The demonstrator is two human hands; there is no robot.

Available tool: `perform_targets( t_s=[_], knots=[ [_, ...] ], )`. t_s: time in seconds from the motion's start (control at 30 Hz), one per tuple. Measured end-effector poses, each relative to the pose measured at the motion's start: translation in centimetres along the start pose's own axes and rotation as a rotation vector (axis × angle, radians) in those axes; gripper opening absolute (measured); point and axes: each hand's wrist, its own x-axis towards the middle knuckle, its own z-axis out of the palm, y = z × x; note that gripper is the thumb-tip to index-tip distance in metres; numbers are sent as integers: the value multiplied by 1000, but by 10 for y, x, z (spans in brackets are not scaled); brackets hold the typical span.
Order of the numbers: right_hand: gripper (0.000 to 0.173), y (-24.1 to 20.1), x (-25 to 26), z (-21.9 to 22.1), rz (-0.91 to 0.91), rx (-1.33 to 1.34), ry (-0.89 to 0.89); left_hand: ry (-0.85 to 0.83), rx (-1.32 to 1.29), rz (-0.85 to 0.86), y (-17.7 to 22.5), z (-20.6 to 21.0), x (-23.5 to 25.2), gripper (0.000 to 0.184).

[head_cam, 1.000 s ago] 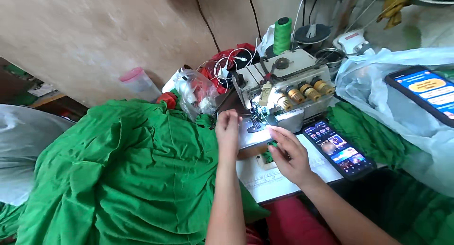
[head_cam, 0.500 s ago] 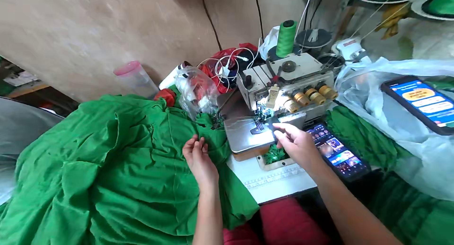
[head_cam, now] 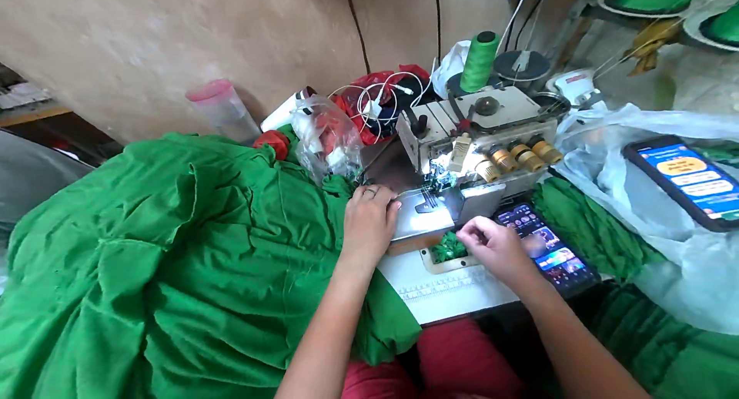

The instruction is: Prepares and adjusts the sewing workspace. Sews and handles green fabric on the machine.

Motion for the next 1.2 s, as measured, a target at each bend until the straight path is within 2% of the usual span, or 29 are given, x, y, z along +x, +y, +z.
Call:
perform_targets(
  t_s=[0.07,0.1,0.2,0.27,0.33,0.4,0.53,0.63,0.7,0.77,0.9,1.1,1.2],
  knots=[
    [44,-3,-8,-7,105,-90,-102,48,-19,25,-3,-1,-5,13],
    [49,-4,-12,-9,87,-86,-68,65,-21,32,-3,-1,-8,13],
    [31,-12,-17,-16,-128,-58,123,110,22,6,2,1,-17,16],
    [27,-29,-15,-21,-251,-59,171,101,60,-55,5,3,-22,32],
    [30,-50,-8,-25,-362,-62,111,59,45,-131,8,1,-25,40],
    [30,-80,5,-27,-447,-111,19,34,9,-165,10,-1,-28,41],
    [28,-149,52,-25,-622,-313,-124,101,-66,-116,7,2,-40,38],
    [31,-191,99,-6,-652,-605,-348,58,-147,-195,6,0,-52,42],
    [33,-206,125,11,-612,-759,-499,7,-231,-265,1,0,-58,46],
    [30,-213,139,25,-548,-876,-583,-25,-306,-265,-10,4,-65,44],
    [25,-216,147,28,-507,-949,-615,-37,-295,-207,-26,-5,-77,31],
    [27,-218,138,-7,-570,-960,-641,-73,-182,-227,-43,-49,-79,30],
    [25,-214,133,-21,-593,-990,-650,121,-194,-208,-44,-47,-71,27]
  ],
)
